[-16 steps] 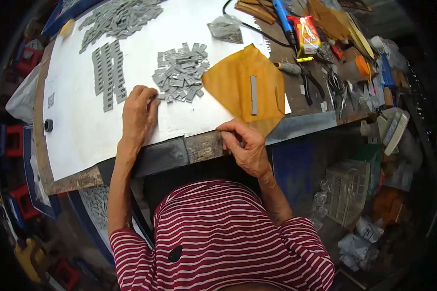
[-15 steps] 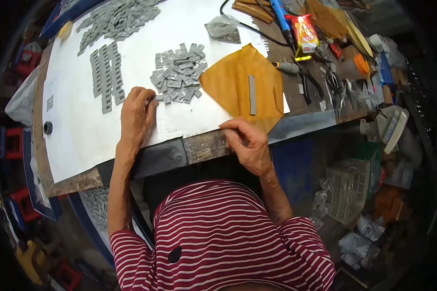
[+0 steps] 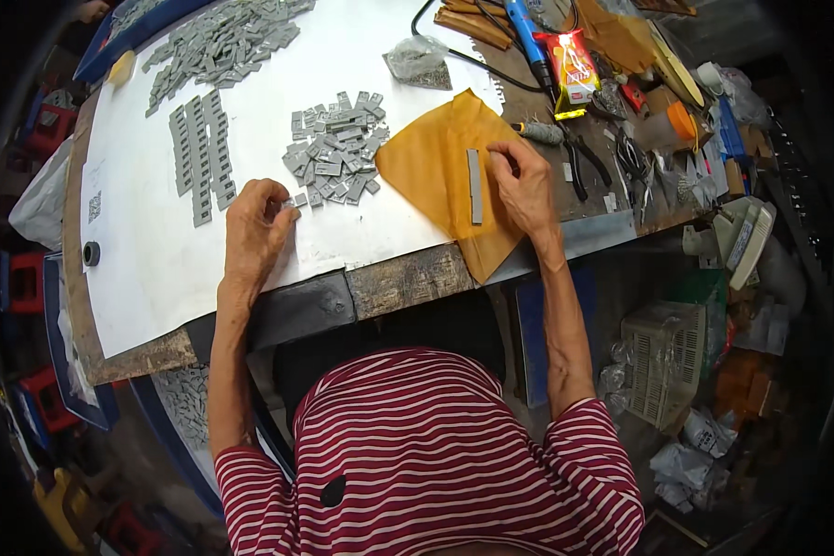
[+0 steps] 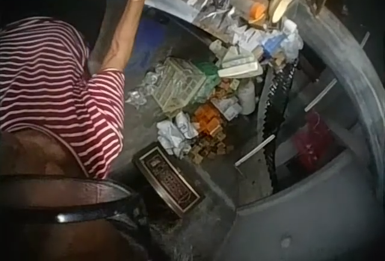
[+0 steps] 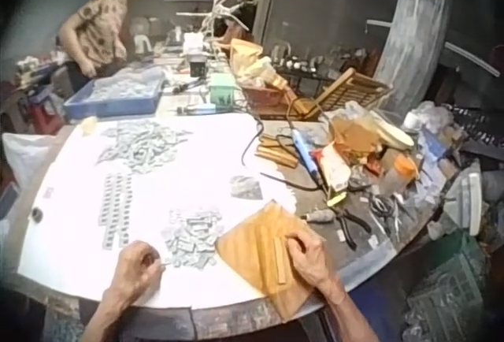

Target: Sorting and inspecting small grey rectangular components on a workbench.

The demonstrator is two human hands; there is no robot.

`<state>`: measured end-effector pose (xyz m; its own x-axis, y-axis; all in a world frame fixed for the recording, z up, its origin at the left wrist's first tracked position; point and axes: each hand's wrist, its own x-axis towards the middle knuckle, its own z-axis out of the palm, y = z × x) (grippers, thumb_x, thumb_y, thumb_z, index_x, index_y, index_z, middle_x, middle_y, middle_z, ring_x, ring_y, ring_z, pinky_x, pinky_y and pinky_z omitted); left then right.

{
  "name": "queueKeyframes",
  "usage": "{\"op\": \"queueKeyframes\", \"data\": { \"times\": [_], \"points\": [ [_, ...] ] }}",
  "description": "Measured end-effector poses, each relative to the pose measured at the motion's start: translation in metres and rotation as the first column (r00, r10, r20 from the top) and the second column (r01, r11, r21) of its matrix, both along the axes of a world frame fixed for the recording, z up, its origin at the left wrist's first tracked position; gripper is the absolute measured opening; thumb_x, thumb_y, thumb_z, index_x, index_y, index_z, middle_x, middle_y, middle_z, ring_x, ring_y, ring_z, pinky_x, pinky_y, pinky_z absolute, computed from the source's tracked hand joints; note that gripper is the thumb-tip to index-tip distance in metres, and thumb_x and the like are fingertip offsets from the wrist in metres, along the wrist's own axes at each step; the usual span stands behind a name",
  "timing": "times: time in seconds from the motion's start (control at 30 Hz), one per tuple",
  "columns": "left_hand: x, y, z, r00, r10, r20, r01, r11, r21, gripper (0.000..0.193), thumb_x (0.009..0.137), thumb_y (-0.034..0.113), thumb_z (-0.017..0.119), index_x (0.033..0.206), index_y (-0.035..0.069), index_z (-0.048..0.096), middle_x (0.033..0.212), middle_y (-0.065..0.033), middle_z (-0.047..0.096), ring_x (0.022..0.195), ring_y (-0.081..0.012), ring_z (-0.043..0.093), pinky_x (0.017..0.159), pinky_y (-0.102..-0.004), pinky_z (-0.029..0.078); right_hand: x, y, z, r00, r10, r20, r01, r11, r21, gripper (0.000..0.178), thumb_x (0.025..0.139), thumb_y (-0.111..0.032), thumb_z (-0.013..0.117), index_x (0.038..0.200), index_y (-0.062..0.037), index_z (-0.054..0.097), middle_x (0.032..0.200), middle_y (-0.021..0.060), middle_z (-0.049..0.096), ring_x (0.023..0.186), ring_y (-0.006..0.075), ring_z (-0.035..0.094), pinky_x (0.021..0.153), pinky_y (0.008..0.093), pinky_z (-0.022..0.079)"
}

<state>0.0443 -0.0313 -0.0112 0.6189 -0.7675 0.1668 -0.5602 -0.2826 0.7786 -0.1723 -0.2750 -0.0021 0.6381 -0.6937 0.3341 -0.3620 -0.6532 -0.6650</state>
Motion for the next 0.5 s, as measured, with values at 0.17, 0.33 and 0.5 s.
{"op": "queueKeyframes", "data": {
  "times": [0.17, 0.33, 0.5],
  "points": [
    [-0.003, 0.003, 0.003, 1.0, 0.0, -0.027, 0.0, 1.0, -0.016, 0.017, 0.068, -0.004, 0.063, 0.082, -0.003, 0.053, 0.074, -0.0107, 0.052, 0.062, -0.0183, 0.053, 0.06, -0.0281, 0.044, 0.009, -0.012, -0.012, 0.996, 0.063, -0.069, -0.073, 0.985, -0.156, 0.011, 0.078, -0.006, 0.054, 0.085, 0.0005, 0.059, 0.084, 0.0151, 0.059, 0.078, 0.0334, 0.058, 0.067, 0.0385, 0.045],
    [-0.004, 0.004, 0.004, 1.0, 0.0, -0.017, -0.001, 1.0, -0.031, 0.017, 0.068, -0.004, 0.063, 0.082, -0.004, 0.053, 0.075, -0.0111, 0.052, 0.062, -0.0187, 0.053, 0.06, -0.0283, 0.044, 0.011, -0.017, -0.015, 0.99, 0.102, -0.101, -0.117, 0.98, -0.159, 0.009, 0.077, -0.005, 0.054, 0.083, -0.0006, 0.058, 0.082, 0.0146, 0.057, 0.079, 0.0334, 0.057, 0.068, 0.0393, 0.045],
    [-0.004, 0.005, -0.001, 1.0, -0.01, 0.007, 0.01, 0.998, -0.056, 0.018, 0.069, -0.004, 0.063, 0.086, -0.004, 0.056, 0.077, -0.0115, 0.054, 0.063, -0.0199, 0.054, 0.06, -0.0294, 0.045, 0.01, -0.019, -0.016, 0.985, 0.149, -0.082, -0.163, 0.965, -0.206, 0.009, 0.078, -0.004, 0.056, 0.086, 0.0006, 0.059, 0.079, 0.0124, 0.057, 0.071, 0.0255, 0.059, 0.061, 0.0319, 0.045]
  ]
}}
